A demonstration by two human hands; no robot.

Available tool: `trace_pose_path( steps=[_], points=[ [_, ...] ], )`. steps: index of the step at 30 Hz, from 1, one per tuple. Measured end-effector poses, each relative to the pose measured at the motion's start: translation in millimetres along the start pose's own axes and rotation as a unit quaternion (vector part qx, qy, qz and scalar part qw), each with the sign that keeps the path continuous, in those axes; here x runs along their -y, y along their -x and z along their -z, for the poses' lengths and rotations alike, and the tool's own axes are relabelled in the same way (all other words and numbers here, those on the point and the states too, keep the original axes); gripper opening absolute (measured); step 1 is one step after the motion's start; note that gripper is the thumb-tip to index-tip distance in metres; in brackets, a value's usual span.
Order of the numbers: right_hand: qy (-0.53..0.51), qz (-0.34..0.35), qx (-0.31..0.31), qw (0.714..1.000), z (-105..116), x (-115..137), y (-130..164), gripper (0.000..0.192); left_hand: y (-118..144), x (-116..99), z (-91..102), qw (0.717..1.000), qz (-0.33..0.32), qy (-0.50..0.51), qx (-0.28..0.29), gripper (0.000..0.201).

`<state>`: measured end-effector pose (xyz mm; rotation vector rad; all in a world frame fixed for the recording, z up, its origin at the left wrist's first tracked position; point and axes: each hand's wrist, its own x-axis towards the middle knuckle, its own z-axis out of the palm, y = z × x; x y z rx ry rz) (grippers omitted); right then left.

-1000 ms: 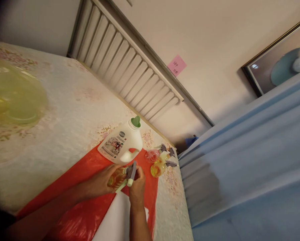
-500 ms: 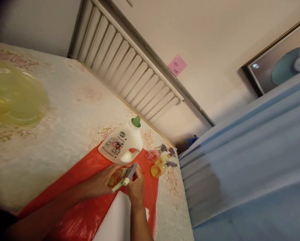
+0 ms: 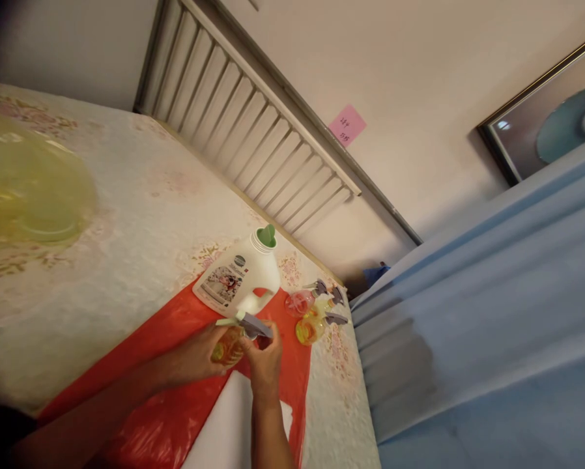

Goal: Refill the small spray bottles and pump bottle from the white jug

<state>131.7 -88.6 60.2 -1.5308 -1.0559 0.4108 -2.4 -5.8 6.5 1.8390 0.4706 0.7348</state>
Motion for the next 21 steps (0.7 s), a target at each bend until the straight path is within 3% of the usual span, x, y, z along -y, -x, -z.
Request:
trace_pose_path(
  steps=[7,12,16,21],
  points=[
    [0.081,0.01,-0.047,0.996,-3.4,-3.5,2.4,0.03,-0.1,20.5,-7.4,1.0,-0.012,0.004,0.012,0.079],
    [0.084,0.029,0.02,0.996,3.8,15.1,8.1,0.04,-0.8,17.1,-6.2,1.0,-0.012,0.011,0.008,0.082],
    [0.07,0.03,0.078,0.994,9.0,22.1,8.0,0.027,0.5,9.4,-3.2,1.0,-0.019,0.02,0.002,0.074],
    [0.057,0.028,0.035,0.997,4.7,13.9,2.8,0.027,1.1,4.5,-1.0,1.0,-0.016,0.007,0.008,0.071]
  ],
)
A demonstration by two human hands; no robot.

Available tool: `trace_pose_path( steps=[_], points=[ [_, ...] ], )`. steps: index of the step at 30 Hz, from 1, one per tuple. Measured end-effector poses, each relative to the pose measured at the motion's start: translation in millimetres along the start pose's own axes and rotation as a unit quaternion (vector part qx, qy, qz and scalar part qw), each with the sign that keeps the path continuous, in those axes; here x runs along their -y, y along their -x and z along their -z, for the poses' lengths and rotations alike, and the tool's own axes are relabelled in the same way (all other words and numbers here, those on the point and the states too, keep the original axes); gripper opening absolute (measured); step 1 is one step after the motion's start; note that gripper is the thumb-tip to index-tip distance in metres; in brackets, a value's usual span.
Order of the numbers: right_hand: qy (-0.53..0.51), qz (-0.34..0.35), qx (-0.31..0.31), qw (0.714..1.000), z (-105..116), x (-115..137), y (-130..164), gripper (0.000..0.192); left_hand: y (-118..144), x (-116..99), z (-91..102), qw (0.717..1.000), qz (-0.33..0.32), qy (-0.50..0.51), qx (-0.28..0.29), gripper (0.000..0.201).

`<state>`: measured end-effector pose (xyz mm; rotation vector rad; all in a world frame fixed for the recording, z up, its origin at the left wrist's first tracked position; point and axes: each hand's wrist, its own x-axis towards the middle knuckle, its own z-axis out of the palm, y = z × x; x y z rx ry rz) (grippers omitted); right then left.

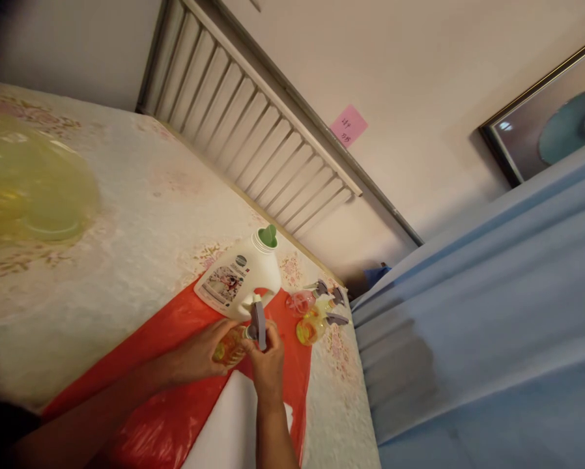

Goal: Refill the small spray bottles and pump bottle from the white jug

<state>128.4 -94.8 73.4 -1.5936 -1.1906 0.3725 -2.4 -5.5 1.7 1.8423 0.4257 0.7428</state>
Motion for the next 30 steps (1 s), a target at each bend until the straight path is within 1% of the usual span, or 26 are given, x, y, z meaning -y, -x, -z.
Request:
trace_pose_path(
  steps=[2,4,5,7,9,10,11,13,15,17,21,24,27,30],
  points=[
    [0.013,-0.006,-0.024,1.0,-3.3,-0.6,-1.3,0.03,-0.3,-0.6,0.0,1.0,-0.004,-0.002,0.0,0.069],
    [0.024,-0.009,-0.029,0.999,-4.3,1.5,-1.5,0.033,-0.5,-0.8,-0.4,1.0,-0.008,-0.005,-0.002,0.066],
    [0.024,-0.009,-0.017,1.0,-3.4,3.0,-1.3,0.033,-0.4,-0.7,-0.6,1.0,-0.01,-0.006,-0.005,0.063],
    [0.005,-0.007,0.028,1.0,0.9,6.0,-0.8,0.033,-0.1,-0.5,-1.2,1.0,-0.009,-0.003,-0.008,0.061],
    [-0.024,-0.007,0.082,0.996,6.8,7.8,-0.7,0.035,0.3,-0.6,-1.6,1.0,-0.005,0.005,-0.007,0.064],
    [-0.034,-0.011,0.102,0.994,9.3,8.0,-1.0,0.035,0.4,-1.0,-1.6,1.0,-0.004,0.009,-0.008,0.066],
    [-0.041,-0.017,0.108,0.993,11.0,7.5,-1.4,0.033,0.6,-1.6,-1.4,1.0,-0.005,0.012,-0.008,0.068],
    [-0.049,-0.029,0.088,0.994,11.2,5.0,-2.7,0.027,0.7,-3.1,-0.9,1.0,-0.013,0.017,-0.008,0.072],
    [-0.055,-0.031,0.045,0.997,6.9,1.1,-3.9,0.023,0.7,-3.9,-0.3,1.0,-0.02,0.02,-0.007,0.079],
    [-0.056,-0.026,0.007,0.998,-0.1,-2.7,-4.0,0.024,0.3,-2.9,-0.2,1.0,-0.018,0.02,-0.007,0.084],
    [-0.037,-0.028,-0.036,0.998,-10.4,-2.7,-0.2,0.026,-0.7,1.8,-1.0,1.0,-0.006,0.014,-0.002,0.079],
    [-0.022,-0.027,-0.023,0.999,-8.1,5.2,3.7,0.028,-0.7,2.6,-0.9,1.0,-0.009,0.013,-0.003,0.076],
    [-0.037,-0.017,0.024,0.999,-1.1,14.0,4.9,0.035,0.0,0.0,-0.1,1.0,-0.015,0.02,-0.005,0.079],
    [-0.043,-0.018,0.044,0.998,1.9,15.2,4.1,0.03,0.5,-0.9,-0.1,0.999,-0.027,0.028,-0.005,0.082]
  ],
)
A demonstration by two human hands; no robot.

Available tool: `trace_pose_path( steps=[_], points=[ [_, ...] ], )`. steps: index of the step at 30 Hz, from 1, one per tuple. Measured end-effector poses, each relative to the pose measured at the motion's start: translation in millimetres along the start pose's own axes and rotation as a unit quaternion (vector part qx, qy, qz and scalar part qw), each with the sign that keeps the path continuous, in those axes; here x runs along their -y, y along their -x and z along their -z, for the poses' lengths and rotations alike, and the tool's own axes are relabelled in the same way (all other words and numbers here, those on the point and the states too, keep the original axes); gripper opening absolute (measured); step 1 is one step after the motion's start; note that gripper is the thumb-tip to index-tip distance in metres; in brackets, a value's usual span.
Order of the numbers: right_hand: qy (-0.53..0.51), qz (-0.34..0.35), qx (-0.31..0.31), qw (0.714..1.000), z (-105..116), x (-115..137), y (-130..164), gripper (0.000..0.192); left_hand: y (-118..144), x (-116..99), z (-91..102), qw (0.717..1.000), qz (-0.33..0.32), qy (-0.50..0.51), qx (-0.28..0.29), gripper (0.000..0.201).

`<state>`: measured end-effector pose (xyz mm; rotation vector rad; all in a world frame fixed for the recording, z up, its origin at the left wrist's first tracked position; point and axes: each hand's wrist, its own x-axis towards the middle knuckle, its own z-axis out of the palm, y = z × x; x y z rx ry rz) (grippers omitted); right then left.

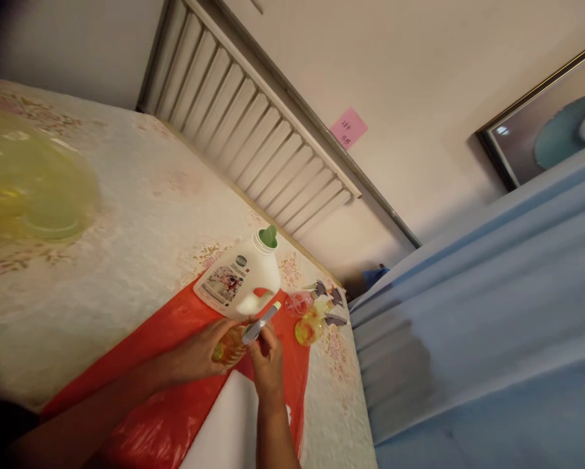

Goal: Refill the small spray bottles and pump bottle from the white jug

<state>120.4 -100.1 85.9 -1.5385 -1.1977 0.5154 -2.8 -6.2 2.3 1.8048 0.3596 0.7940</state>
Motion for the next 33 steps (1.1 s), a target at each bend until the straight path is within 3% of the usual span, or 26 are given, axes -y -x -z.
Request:
trace_pose_path(
  steps=[4,8,14,17,22,24,33],
  points=[
    [0.006,-0.016,-0.07,0.997,-5.9,-14.6,-2.3,0.02,-0.4,6.4,-2.8,0.999,0.027,-0.017,-0.007,0.076],
    [0.01,-0.008,-0.108,0.994,-12.3,-25.8,-3.4,0.023,-0.9,10.4,-4.1,0.999,0.028,-0.016,-0.001,0.085],
    [-0.028,-0.01,-0.022,0.999,-4.1,-8.8,2.3,0.032,0.1,3.6,-1.1,0.999,0.022,-0.024,0.005,0.077],
    [-0.02,-0.025,0.001,0.999,-1.7,-5.7,3.5,0.027,0.3,3.8,-1.8,1.0,0.013,-0.013,0.001,0.079],
    [0.007,-0.021,-0.12,0.993,-12.8,-25.0,0.5,0.02,0.1,14.7,-6.2,0.999,0.022,-0.031,0.001,0.083],
    [0.005,-0.014,-0.139,0.99,-16.8,-31.5,-0.3,0.022,0.3,17.2,-6.9,0.999,0.023,-0.033,0.002,0.087],
    [-0.04,-0.024,-0.042,0.998,-6.8,-20.1,7.5,0.027,1.8,0.4,-1.0,1.0,0.008,-0.01,0.0,0.079]
  ],
)
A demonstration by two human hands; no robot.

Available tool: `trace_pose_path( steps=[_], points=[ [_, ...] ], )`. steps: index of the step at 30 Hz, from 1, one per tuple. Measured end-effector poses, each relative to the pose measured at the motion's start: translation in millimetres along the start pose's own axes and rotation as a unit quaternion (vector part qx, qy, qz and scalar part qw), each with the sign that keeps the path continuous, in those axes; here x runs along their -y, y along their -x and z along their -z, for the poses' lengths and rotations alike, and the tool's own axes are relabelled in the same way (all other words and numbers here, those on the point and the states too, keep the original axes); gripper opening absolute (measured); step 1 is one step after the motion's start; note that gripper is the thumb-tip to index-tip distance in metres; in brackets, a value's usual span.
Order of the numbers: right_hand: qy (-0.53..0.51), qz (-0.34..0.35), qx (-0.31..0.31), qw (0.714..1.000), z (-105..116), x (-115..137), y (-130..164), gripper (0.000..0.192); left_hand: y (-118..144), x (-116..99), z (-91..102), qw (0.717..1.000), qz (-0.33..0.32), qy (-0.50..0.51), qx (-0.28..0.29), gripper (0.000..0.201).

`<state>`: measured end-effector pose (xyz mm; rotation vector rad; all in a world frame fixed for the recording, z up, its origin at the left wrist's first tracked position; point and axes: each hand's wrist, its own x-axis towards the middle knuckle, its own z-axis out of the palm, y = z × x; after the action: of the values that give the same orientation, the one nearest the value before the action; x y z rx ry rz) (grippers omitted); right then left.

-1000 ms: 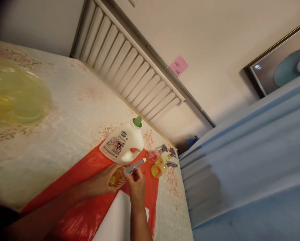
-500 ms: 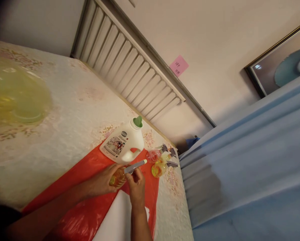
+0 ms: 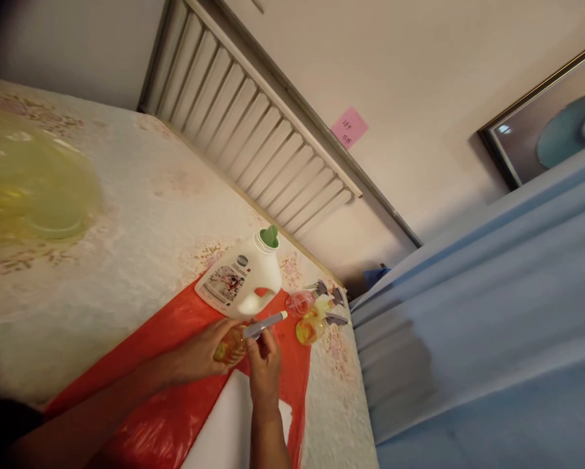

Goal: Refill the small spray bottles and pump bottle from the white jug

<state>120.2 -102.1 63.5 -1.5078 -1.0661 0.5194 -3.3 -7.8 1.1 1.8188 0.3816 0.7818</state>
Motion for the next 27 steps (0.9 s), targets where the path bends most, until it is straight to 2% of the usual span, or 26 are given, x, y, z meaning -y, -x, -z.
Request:
trace_pose_path(
  steps=[7,9,13,15,17,23,25,27],
  points=[
    [0.005,-0.001,-0.117,0.993,-11.7,-19.4,-4.2,0.023,-0.7,14.5,-4.9,0.999,0.016,-0.03,0.0,0.079],
    [0.006,-0.001,-0.111,0.994,-13.2,-17.2,-3.2,0.025,-0.8,13.2,-4.1,0.999,0.017,-0.029,-0.002,0.079],
    [-0.002,0.004,-0.054,0.999,-9.1,-4.9,1.6,0.032,-1.1,7.7,-2.3,1.0,0.009,-0.02,0.002,0.08],
    [0.003,0.002,-0.038,0.999,-6.6,-2.7,2.7,0.03,-0.9,7.1,-2.5,1.0,0.006,-0.018,0.001,0.08],
    [0.017,-0.006,-0.051,0.999,-6.3,-5.8,2.3,0.026,-0.6,8.3,-3.6,1.0,0.01,-0.019,0.0,0.081],
    [0.04,0.003,-0.142,0.989,-15.9,-22.5,-1.6,0.02,-0.4,10.7,-5.5,0.999,0.025,-0.037,-0.003,0.077],
    [0.039,0.005,-0.136,0.99,-16.2,-22.4,-1.9,0.023,-0.7,8.2,-4.3,0.999,0.022,-0.033,-0.006,0.076],
    [0.028,0.009,-0.097,0.995,-13.1,-19.8,-1.1,0.028,-1.0,4.8,-2.7,0.999,0.016,-0.026,-0.008,0.074]
  ],
)
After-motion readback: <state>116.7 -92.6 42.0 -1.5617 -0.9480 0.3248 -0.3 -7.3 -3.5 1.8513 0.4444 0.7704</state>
